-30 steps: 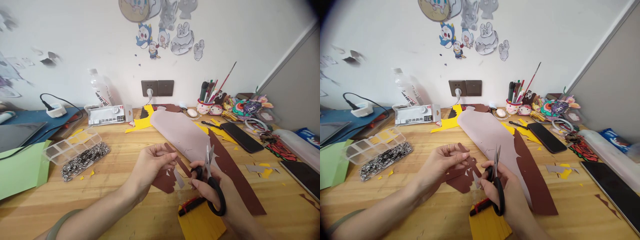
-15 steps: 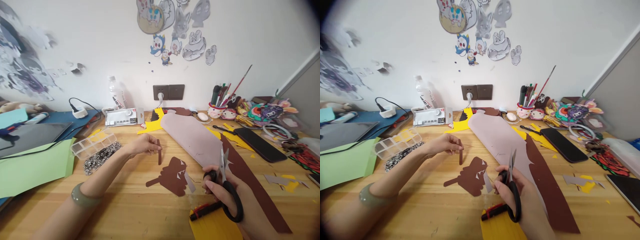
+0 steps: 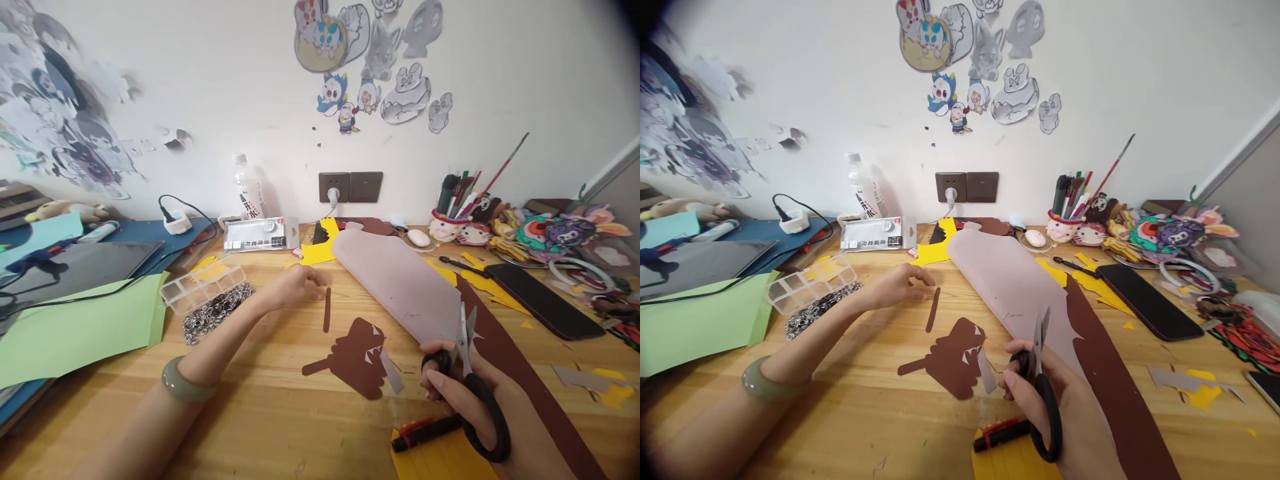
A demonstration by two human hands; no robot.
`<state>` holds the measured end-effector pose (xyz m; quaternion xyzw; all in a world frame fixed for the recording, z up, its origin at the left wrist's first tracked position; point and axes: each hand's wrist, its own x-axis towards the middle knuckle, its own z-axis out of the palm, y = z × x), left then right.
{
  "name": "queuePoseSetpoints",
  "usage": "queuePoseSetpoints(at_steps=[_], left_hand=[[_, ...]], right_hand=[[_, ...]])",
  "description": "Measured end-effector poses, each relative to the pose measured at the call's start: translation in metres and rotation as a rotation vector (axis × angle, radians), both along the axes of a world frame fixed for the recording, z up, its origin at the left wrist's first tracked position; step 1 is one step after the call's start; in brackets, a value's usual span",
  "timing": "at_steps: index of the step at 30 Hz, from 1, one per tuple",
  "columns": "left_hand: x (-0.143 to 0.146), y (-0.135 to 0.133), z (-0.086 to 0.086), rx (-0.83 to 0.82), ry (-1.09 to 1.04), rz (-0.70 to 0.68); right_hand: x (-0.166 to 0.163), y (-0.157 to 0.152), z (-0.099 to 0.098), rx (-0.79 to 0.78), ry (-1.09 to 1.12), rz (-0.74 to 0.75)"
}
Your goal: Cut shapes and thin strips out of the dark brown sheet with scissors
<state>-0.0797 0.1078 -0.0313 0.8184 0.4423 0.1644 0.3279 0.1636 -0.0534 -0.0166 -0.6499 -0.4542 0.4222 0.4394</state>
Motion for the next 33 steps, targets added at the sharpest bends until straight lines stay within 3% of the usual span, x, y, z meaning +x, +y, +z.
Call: queuePoseSetpoints(at_steps=[5,23,27,33], left_hand=[[0.002,-0.003,-0.002,0.06,0.046,-0.085],[0.005,-0.003,-0.005,0.197,0.258,-0.094],[0.007,-0.006,0.0,0.179,0.273,-0.089],[0.016,-0.021,0.023,0.116,0.29,-0.091]], right_hand=[[0.0,0.0,0.001,-0.006,0.026,0.024],[0.014,0.001,-0.012,-0.009,-0.069,0.13],[0.013,0.003,-0.012,-0.022,-0.017,0.137],[0.014,0.004,-0.013,0.01,-0.065,0.119]])
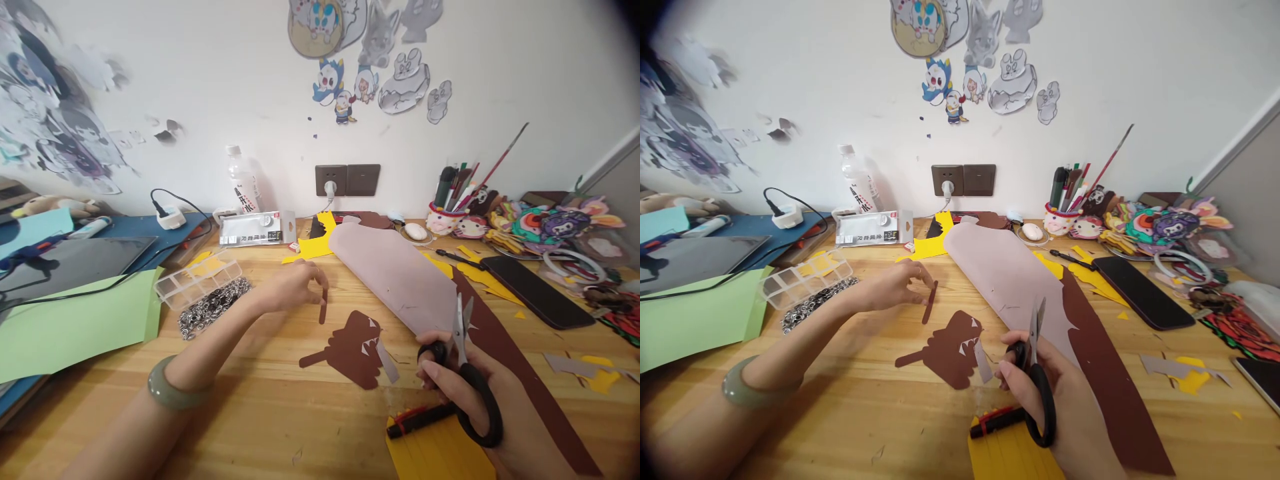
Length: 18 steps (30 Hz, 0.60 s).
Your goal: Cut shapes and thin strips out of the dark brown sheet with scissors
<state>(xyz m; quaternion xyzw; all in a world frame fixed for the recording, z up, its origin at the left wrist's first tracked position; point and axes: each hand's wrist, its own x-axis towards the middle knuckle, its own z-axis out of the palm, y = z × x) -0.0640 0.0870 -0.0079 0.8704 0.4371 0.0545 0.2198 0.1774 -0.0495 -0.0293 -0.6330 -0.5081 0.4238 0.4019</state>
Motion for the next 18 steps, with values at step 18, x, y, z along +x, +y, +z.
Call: queuePoseSetpoints(at_steps=[18], left_hand=[[0.015,-0.071,-0.007,-0.131,0.137,0.214]], right_hand=[[-0.002,0.0,0.002,-0.047,-0.027,-0.005]])
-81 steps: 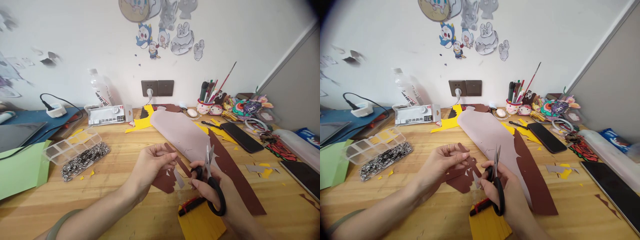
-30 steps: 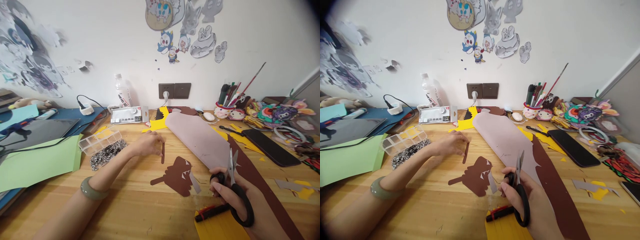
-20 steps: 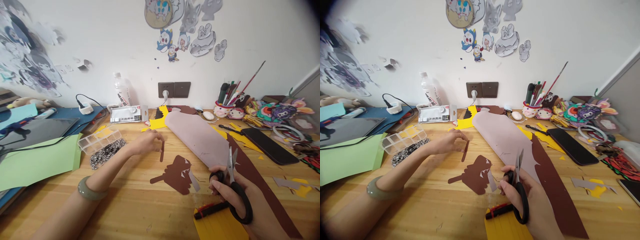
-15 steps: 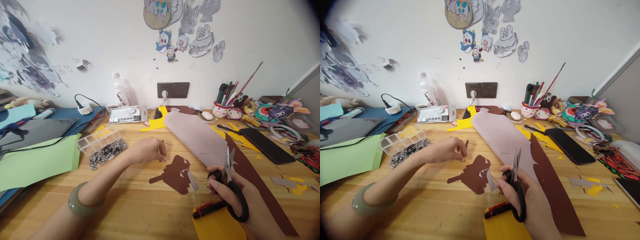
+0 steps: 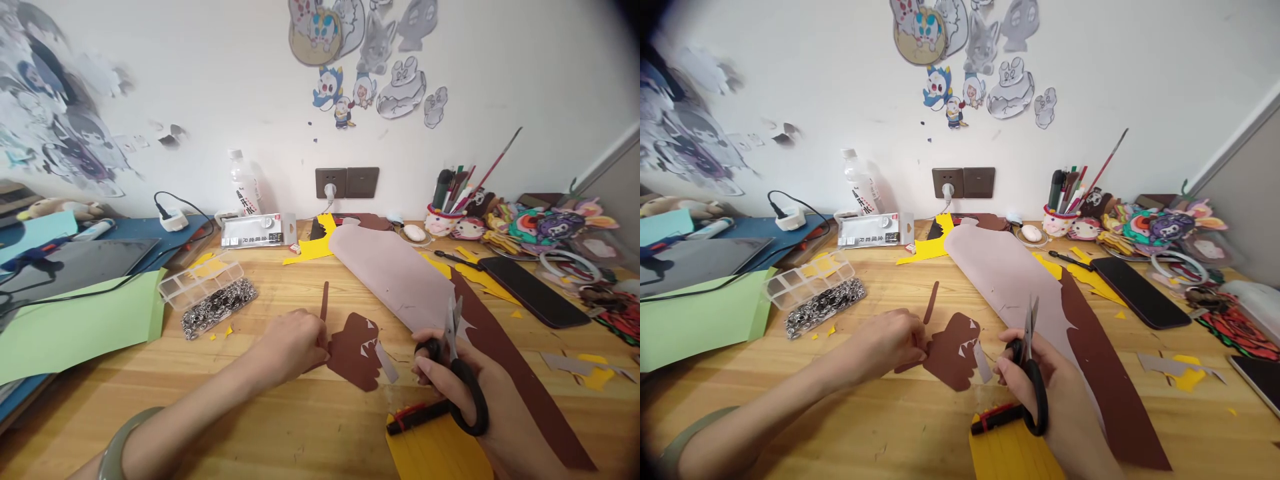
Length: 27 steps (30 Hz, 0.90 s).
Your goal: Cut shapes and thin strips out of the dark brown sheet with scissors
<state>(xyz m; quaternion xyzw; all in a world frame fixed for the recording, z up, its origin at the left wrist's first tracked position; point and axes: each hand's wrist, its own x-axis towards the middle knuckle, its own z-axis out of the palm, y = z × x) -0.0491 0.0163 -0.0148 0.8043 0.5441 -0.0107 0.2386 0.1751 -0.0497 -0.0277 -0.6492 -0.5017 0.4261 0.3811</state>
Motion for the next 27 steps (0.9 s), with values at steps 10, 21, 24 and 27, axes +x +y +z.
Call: queuePoseSetpoints(at_steps=[10,21,24,27], left_hand=[[-0.003,-0.013,-0.01,-0.045,-0.232,0.093],[0.01,-0.012,-0.023,-0.151,-0.539,0.14],[0.002,-0.005,-0.016,-0.141,-0.576,0.178],[-0.011,0.01,-0.009,-0.112,-0.6,0.218]], right_hand=[[-0.005,-0.001,0.007,0.04,0.003,0.051],[-0.013,-0.005,-0.016,0.17,-0.128,0.309],[-0.014,-0.007,-0.013,0.257,-0.403,0.378],[-0.013,-0.007,-0.011,0.31,-0.541,0.386]])
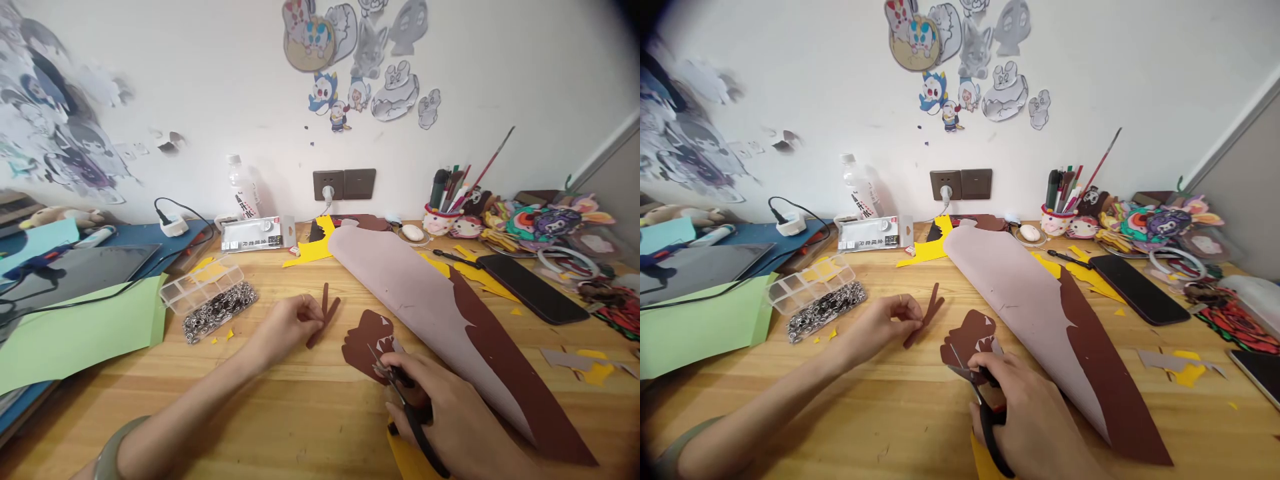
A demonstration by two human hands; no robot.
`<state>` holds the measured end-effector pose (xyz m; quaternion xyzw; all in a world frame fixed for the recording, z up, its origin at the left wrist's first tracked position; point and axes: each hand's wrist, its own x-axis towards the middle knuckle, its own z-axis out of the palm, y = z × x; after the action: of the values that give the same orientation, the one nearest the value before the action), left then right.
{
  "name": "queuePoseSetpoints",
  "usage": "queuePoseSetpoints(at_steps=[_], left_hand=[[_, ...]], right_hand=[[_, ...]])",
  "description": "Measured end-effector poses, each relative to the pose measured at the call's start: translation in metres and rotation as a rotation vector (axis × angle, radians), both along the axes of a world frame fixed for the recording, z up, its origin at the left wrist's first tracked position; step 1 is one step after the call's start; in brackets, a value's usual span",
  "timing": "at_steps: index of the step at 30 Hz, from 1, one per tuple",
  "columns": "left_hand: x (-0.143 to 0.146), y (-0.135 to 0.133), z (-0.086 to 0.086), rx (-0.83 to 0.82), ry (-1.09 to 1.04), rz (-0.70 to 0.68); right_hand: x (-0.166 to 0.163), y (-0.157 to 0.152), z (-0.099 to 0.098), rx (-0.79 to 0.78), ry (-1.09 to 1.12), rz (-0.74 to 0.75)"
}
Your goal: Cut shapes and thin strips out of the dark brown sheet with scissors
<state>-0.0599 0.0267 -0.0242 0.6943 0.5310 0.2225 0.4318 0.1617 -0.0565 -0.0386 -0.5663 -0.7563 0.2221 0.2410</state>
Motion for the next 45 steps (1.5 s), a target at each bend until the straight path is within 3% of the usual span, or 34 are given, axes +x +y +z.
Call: queuePoseSetpoints(at_steps=[6,11,18,24,29,34,39,45], left_hand=[[-0.02,0.037,-0.016,0.009,0.057,0.068],[-0.024,0.044,-0.03,0.013,0.159,0.051],[-0.026,0.041,-0.009,0.197,0.249,0.109],[0.002,0.027,0.001,0.23,0.199,-0.03],[0.035,0.015,0.002,0.244,0.229,-0.208],[0.058,0.009,0.005,0.271,0.406,-0.309],[0.065,0.012,-0.007,0.207,0.523,-0.349],[0.063,0.019,-0.023,0.119,0.48,-0.36]], right_hand=[[-0.002,-0.001,-0.007,0.062,0.005,-0.022],[-0.003,-0.003,-0.013,0.056,0.083,-0.053],[0.009,0.007,0.008,-0.193,0.429,-0.173],[0.019,0.014,0.023,-0.21,0.652,-0.444],[0.025,0.015,0.02,-0.186,0.671,-0.427],[0.027,0.016,0.022,-0.149,0.666,-0.441],[0.03,0.015,0.028,-0.12,0.717,-0.46],[0.034,0.011,0.036,-0.038,0.695,-0.456]])
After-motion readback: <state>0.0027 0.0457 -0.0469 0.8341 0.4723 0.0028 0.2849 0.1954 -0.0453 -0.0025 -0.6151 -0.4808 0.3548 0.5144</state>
